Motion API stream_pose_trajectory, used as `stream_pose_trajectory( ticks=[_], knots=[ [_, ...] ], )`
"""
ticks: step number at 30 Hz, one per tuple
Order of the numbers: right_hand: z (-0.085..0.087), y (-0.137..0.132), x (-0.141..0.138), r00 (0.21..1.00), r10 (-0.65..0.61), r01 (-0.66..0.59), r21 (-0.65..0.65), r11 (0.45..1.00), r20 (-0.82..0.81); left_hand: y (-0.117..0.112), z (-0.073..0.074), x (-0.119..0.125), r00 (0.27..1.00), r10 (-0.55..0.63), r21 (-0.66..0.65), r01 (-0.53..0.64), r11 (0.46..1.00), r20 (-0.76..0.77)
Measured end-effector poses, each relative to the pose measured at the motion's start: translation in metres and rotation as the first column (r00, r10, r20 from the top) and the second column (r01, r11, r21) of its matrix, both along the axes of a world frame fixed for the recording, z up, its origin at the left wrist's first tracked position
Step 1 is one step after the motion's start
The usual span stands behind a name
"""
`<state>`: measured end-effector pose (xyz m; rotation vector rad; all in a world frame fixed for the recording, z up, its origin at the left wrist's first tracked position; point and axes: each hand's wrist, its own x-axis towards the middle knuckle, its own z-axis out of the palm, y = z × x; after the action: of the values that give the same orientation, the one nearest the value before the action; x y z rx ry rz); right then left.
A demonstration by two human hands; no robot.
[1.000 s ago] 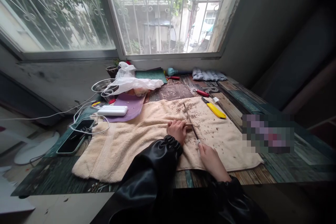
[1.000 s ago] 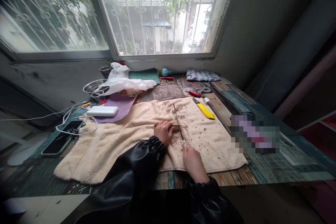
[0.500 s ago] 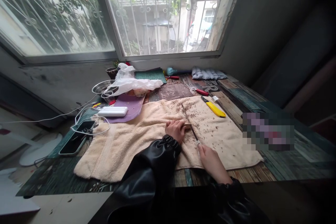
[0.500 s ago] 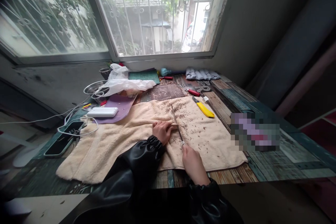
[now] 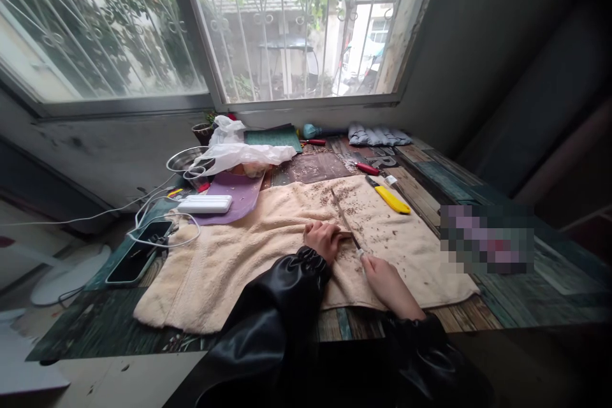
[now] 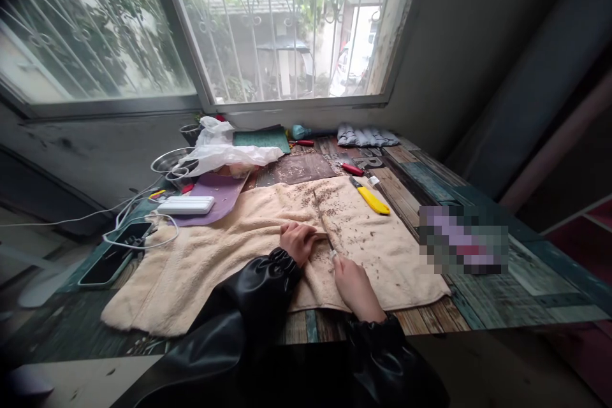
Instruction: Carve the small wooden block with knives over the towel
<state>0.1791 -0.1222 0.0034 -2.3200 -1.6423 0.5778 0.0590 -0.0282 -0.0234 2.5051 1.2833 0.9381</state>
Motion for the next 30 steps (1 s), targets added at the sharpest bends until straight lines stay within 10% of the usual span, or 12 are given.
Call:
stream_pose_trajectory(
  ticks=[30],
  knots=[
    [-0.001, 0.001, -0.001, 1.0, -0.015, 0.015, 0.026, 1.0, -0.007, 0.003, 0.002, 0.003, 1.0, -0.018, 0.005, 0.018, 1.0, 0.007]
  ],
)
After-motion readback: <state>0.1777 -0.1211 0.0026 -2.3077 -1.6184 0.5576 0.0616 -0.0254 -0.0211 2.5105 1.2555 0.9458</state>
